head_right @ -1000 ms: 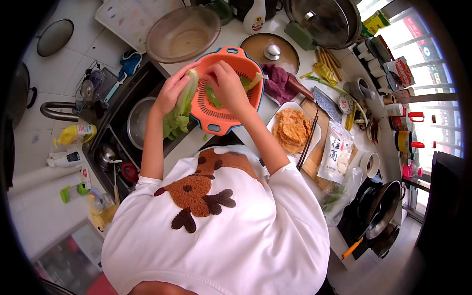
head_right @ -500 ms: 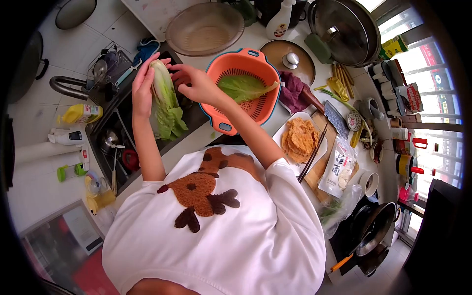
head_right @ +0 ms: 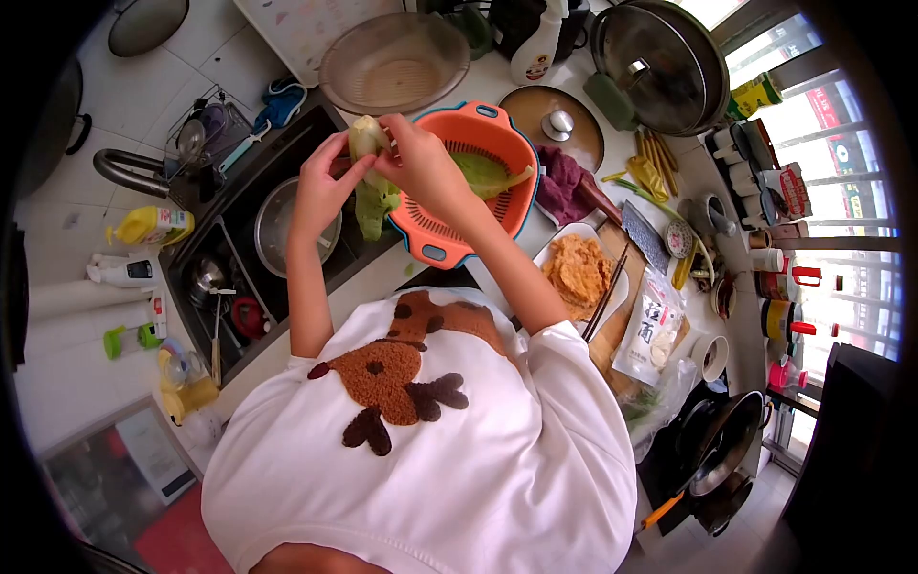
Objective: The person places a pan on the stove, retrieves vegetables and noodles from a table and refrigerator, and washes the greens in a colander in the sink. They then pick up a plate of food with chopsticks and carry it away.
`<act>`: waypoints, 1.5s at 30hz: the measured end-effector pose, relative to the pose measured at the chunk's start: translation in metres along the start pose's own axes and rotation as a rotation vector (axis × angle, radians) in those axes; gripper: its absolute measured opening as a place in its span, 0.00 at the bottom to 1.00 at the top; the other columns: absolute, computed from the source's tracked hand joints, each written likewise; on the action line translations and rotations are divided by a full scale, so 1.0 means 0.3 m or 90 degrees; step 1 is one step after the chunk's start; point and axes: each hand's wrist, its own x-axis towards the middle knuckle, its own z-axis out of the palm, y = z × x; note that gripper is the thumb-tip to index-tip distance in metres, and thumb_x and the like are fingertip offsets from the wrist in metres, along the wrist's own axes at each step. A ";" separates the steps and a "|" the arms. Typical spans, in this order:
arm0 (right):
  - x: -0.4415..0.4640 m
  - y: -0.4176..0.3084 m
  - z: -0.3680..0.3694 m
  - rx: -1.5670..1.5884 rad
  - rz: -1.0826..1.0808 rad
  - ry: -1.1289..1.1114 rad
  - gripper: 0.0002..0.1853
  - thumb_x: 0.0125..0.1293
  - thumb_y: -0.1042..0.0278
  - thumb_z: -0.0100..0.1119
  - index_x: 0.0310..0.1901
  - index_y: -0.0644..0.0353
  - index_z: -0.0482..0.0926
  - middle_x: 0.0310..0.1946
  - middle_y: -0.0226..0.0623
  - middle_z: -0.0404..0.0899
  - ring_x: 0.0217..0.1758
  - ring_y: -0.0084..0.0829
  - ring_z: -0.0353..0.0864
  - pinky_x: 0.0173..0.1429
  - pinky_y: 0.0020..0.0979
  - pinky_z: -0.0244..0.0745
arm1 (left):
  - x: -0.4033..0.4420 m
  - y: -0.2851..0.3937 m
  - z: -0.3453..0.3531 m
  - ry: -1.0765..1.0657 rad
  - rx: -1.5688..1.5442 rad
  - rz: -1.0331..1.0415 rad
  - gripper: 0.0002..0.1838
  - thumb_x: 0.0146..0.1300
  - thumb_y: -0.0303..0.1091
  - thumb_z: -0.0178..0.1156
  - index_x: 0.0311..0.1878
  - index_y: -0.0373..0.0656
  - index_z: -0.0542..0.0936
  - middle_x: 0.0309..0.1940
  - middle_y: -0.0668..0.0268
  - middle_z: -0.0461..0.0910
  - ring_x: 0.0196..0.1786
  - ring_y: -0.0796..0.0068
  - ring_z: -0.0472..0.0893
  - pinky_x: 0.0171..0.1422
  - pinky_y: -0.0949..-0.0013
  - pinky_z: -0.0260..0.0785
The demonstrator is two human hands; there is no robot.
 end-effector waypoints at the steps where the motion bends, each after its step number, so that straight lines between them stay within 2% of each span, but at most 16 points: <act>1: -0.003 0.003 -0.004 0.000 0.001 0.000 0.17 0.48 0.73 0.58 0.41 0.68 0.68 0.28 0.45 0.76 0.32 0.38 0.79 0.36 0.31 0.73 | -0.001 0.000 0.004 -0.001 0.000 -0.001 0.18 0.52 0.28 0.60 0.47 0.34 0.71 0.42 0.63 0.73 0.40 0.78 0.75 0.44 0.76 0.69; 3: -0.007 0.008 -0.007 -0.074 0.021 -0.045 0.20 0.49 0.76 0.56 0.46 0.66 0.65 0.36 0.44 0.76 0.36 0.32 0.79 0.41 0.27 0.73 | -0.002 -0.002 0.006 -0.003 0.034 0.008 0.19 0.51 0.27 0.59 0.48 0.34 0.71 0.41 0.64 0.73 0.40 0.77 0.76 0.44 0.74 0.69; 7: -0.008 -0.011 -0.012 -0.117 -0.073 0.006 0.19 0.49 0.74 0.59 0.44 0.66 0.67 0.35 0.42 0.76 0.37 0.31 0.78 0.42 0.26 0.73 | 0.002 -0.004 -0.005 -0.014 0.062 0.021 0.21 0.51 0.26 0.57 0.50 0.35 0.69 0.44 0.63 0.72 0.43 0.75 0.75 0.46 0.74 0.69; 9: 0.002 -0.018 -0.018 0.062 -0.027 0.006 0.17 0.48 0.70 0.62 0.36 0.66 0.68 0.29 0.42 0.76 0.32 0.34 0.78 0.39 0.29 0.73 | 0.003 0.008 -0.014 -0.058 0.069 0.034 0.24 0.52 0.29 0.53 0.55 0.37 0.65 0.47 0.56 0.69 0.46 0.66 0.72 0.51 0.71 0.64; 13: 0.014 -0.017 -0.037 0.018 -0.005 -0.030 0.17 0.48 0.69 0.64 0.36 0.66 0.69 0.29 0.40 0.76 0.32 0.29 0.78 0.39 0.26 0.73 | 0.007 -0.031 -0.014 -0.096 0.048 0.067 0.28 0.53 0.29 0.49 0.60 0.39 0.59 0.53 0.55 0.63 0.54 0.65 0.66 0.58 0.71 0.56; 15: 0.013 -0.021 -0.037 0.075 0.039 -0.044 0.17 0.49 0.70 0.64 0.38 0.67 0.71 0.29 0.37 0.77 0.33 0.25 0.78 0.40 0.24 0.73 | 0.011 -0.048 -0.012 -0.107 -0.097 0.049 0.29 0.53 0.31 0.47 0.61 0.41 0.58 0.56 0.60 0.61 0.59 0.69 0.62 0.63 0.71 0.50; 19: 0.013 0.012 -0.015 0.272 0.066 -0.037 0.18 0.49 0.70 0.64 0.41 0.67 0.72 0.30 0.34 0.77 0.34 0.22 0.77 0.40 0.23 0.73 | 0.016 -0.024 -0.014 -0.120 -0.130 0.060 0.32 0.50 0.30 0.50 0.62 0.42 0.57 0.54 0.62 0.62 0.58 0.70 0.62 0.63 0.71 0.50; 21: 0.008 0.014 -0.024 0.347 0.113 -0.079 0.17 0.50 0.70 0.63 0.41 0.67 0.73 0.32 0.34 0.77 0.35 0.22 0.77 0.41 0.23 0.73 | 0.009 -0.001 -0.013 -0.151 -0.011 0.081 0.35 0.48 0.29 0.56 0.62 0.43 0.57 0.53 0.63 0.62 0.55 0.73 0.64 0.60 0.71 0.54; 24: 0.012 0.032 -0.044 0.348 0.133 -0.128 0.16 0.52 0.71 0.61 0.42 0.67 0.74 0.38 0.33 0.76 0.43 0.23 0.75 0.48 0.22 0.71 | 0.010 -0.005 -0.004 -0.143 -0.063 -0.048 0.38 0.47 0.28 0.61 0.62 0.44 0.56 0.49 0.64 0.64 0.49 0.75 0.67 0.55 0.71 0.60; 28: 0.012 0.010 -0.046 0.380 0.103 -0.111 0.14 0.52 0.73 0.59 0.41 0.68 0.75 0.35 0.36 0.78 0.39 0.23 0.77 0.45 0.23 0.72 | 0.019 -0.009 0.009 -0.093 -0.073 -0.026 0.41 0.47 0.28 0.63 0.63 0.45 0.53 0.43 0.66 0.65 0.44 0.77 0.68 0.50 0.73 0.62; 31: 0.020 0.016 -0.035 0.273 0.027 -0.068 0.15 0.51 0.75 0.57 0.42 0.66 0.74 0.34 0.37 0.78 0.38 0.24 0.78 0.44 0.23 0.73 | 0.026 -0.011 0.009 -0.078 -0.050 0.004 0.44 0.48 0.34 0.64 0.64 0.46 0.48 0.40 0.65 0.66 0.43 0.73 0.70 0.50 0.72 0.63; 33: 0.029 0.014 -0.025 0.129 -0.001 0.012 0.14 0.49 0.75 0.56 0.40 0.64 0.75 0.32 0.37 0.77 0.35 0.26 0.78 0.40 0.25 0.73 | 0.044 0.000 0.004 -0.105 -0.021 0.031 0.40 0.50 0.31 0.62 0.63 0.44 0.49 0.39 0.64 0.67 0.43 0.73 0.70 0.50 0.71 0.63; 37: 0.043 -0.018 -0.027 0.090 -0.059 0.072 0.10 0.50 0.76 0.55 0.37 0.64 0.76 0.29 0.38 0.76 0.31 0.30 0.77 0.36 0.27 0.72 | 0.078 0.002 -0.006 -0.116 -0.049 0.052 0.32 0.51 0.30 0.58 0.58 0.42 0.55 0.43 0.61 0.67 0.44 0.70 0.70 0.49 0.69 0.64; 39: 0.046 -0.030 -0.048 0.023 -0.076 0.088 0.07 0.52 0.76 0.54 0.34 0.64 0.75 0.27 0.39 0.75 0.30 0.35 0.76 0.35 0.29 0.72 | 0.099 0.021 -0.014 -0.118 0.056 0.054 0.26 0.52 0.31 0.56 0.52 0.41 0.58 0.44 0.56 0.69 0.43 0.64 0.73 0.48 0.67 0.65; 43: 0.037 0.011 -0.074 -0.114 -0.075 0.104 0.07 0.53 0.74 0.53 0.35 0.63 0.75 0.28 0.40 0.75 0.30 0.37 0.75 0.34 0.31 0.71 | 0.133 0.079 -0.016 -0.232 0.195 -0.003 0.24 0.52 0.30 0.55 0.51 0.41 0.58 0.42 0.56 0.70 0.44 0.65 0.72 0.49 0.69 0.63; 45: 0.025 0.034 -0.076 -0.186 -0.081 0.116 0.06 0.53 0.72 0.53 0.33 0.62 0.75 0.28 0.38 0.75 0.30 0.38 0.75 0.33 0.33 0.71 | 0.136 0.081 -0.005 -0.255 0.248 -0.003 0.23 0.52 0.33 0.55 0.50 0.42 0.59 0.39 0.53 0.71 0.42 0.58 0.73 0.47 0.67 0.64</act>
